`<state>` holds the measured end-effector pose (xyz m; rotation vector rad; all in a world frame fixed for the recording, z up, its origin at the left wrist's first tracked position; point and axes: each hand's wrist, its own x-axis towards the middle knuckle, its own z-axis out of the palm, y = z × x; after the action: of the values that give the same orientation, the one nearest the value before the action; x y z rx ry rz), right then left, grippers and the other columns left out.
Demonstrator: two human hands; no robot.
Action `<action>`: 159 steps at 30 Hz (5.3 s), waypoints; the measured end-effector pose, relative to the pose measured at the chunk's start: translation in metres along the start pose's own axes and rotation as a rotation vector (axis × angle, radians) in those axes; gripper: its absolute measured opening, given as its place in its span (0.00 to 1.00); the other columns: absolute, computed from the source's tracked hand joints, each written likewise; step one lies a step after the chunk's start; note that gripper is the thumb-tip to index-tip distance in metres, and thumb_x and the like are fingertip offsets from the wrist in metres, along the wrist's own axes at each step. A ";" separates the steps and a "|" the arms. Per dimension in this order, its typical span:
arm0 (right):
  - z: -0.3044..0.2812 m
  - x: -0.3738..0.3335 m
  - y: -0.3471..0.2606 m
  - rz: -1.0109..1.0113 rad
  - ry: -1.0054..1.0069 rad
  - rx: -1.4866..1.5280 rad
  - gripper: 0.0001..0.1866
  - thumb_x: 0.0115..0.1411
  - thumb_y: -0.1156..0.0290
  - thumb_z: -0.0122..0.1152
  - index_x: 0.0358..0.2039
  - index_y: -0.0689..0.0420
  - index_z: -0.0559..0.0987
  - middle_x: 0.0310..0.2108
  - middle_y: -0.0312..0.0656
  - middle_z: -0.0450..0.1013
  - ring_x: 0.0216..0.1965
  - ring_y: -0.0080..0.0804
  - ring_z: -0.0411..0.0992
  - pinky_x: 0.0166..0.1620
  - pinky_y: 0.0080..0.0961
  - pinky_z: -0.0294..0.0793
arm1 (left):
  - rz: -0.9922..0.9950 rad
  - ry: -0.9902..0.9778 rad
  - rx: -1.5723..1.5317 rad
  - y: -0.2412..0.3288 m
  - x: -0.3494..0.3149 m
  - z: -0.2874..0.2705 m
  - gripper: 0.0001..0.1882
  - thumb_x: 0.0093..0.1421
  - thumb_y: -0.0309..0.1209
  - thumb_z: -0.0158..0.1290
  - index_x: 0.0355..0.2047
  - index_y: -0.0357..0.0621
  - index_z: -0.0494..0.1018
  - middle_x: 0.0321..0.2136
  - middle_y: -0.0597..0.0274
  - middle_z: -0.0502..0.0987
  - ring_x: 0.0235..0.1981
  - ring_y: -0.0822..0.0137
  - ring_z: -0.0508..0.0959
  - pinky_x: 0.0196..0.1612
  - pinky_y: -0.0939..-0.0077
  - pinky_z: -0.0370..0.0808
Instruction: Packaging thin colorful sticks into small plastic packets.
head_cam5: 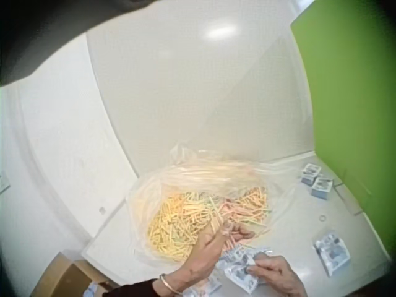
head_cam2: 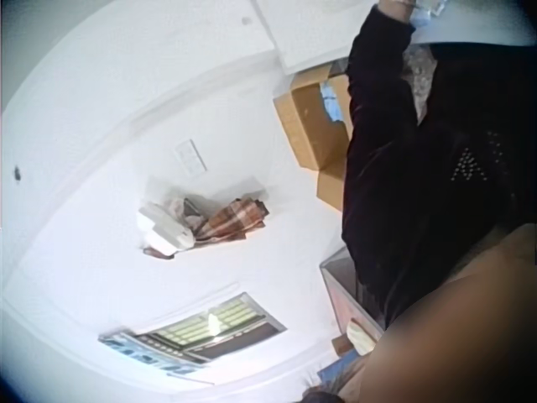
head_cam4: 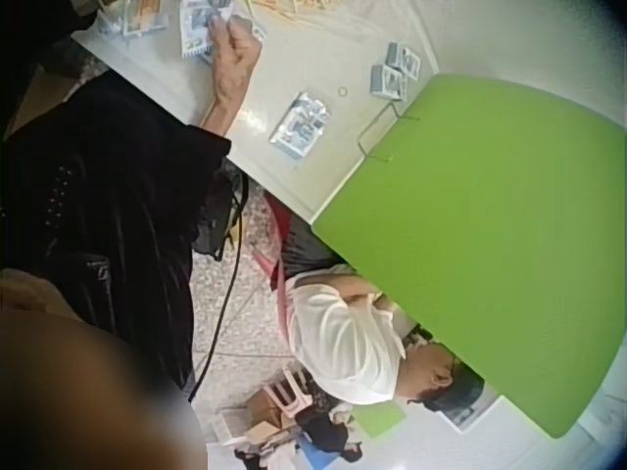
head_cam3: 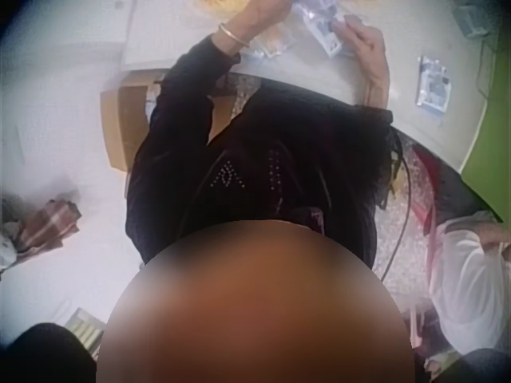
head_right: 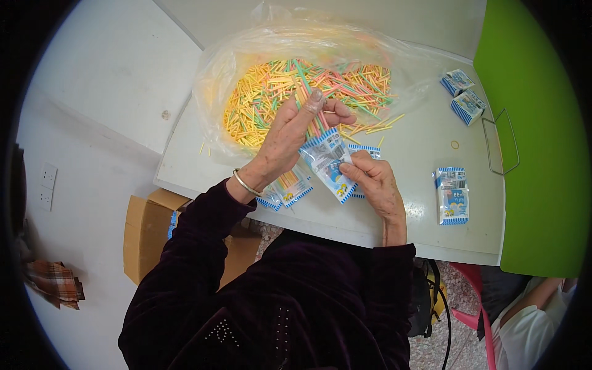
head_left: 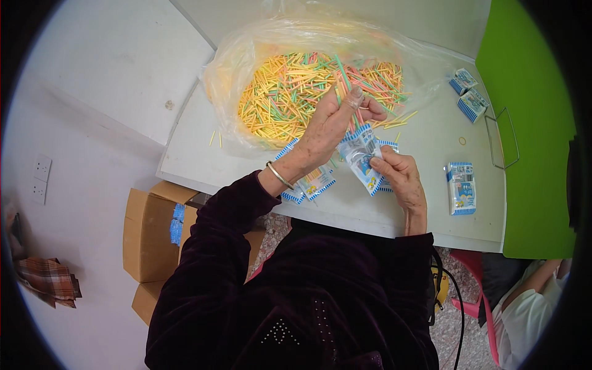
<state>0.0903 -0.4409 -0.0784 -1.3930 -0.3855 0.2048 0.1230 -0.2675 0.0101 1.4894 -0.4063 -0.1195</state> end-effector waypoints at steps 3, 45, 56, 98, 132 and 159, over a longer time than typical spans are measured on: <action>0.001 -0.002 -0.005 0.014 0.027 0.030 0.08 0.58 0.74 0.56 0.26 0.67 0.77 0.23 0.30 0.63 0.27 0.16 0.58 0.30 0.16 0.57 | 0.008 0.018 -0.013 -0.001 -0.004 0.005 0.24 0.68 0.43 0.35 0.37 0.30 0.69 0.33 0.53 0.76 0.40 0.66 0.77 0.43 0.76 0.74; 0.006 -0.001 0.002 0.022 0.138 0.223 0.14 0.62 0.67 0.52 0.41 0.65 0.77 0.32 0.33 0.74 0.32 0.14 0.67 0.38 0.13 0.65 | 0.403 -0.279 0.960 -0.001 -0.011 -0.018 0.26 0.59 0.41 0.50 0.51 0.35 0.61 0.43 0.44 0.72 0.45 0.47 0.71 0.49 0.64 0.67; 0.006 -0.003 -0.008 0.150 0.069 0.126 0.12 0.55 0.70 0.61 0.38 0.64 0.78 0.30 0.36 0.76 0.31 0.17 0.72 0.37 0.16 0.69 | 0.014 -0.246 0.290 -0.016 -0.002 -0.012 0.17 0.54 0.28 0.54 0.44 0.37 0.68 0.33 0.58 0.77 0.37 0.70 0.76 0.41 0.75 0.72; 0.002 -0.017 0.025 -0.113 0.427 -1.190 0.17 0.42 0.69 0.68 0.31 0.60 0.73 0.46 0.45 0.63 0.48 0.43 0.59 0.50 0.41 0.52 | 0.437 -0.330 1.012 -0.068 0.010 -0.007 0.14 0.48 0.33 0.56 0.33 0.36 0.71 0.33 0.51 0.73 0.41 0.53 0.70 0.45 0.62 0.66; -0.001 -0.016 0.010 -0.038 0.342 -0.371 0.09 0.56 0.72 0.59 0.24 0.65 0.75 0.18 0.29 0.64 0.22 0.14 0.57 0.25 0.15 0.57 | 0.260 -0.383 0.932 -0.052 0.004 -0.015 0.08 0.53 0.31 0.54 0.31 0.39 0.76 0.25 0.52 0.75 0.28 0.55 0.74 0.32 0.66 0.69; -0.001 -0.015 0.020 -0.183 0.353 -0.655 0.12 0.53 0.71 0.59 0.21 0.67 0.72 0.17 0.50 0.64 0.21 0.40 0.61 0.27 0.31 0.60 | 0.822 -0.486 1.972 -0.109 0.151 -0.023 0.08 0.53 0.32 0.47 0.31 0.43 0.71 0.37 0.61 0.69 0.44 0.61 0.67 0.48 0.60 0.61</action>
<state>0.0786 -0.4433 -0.0999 -1.9809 -0.2911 -0.3482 0.2893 -0.3047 -0.0684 2.9914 -1.8232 0.8449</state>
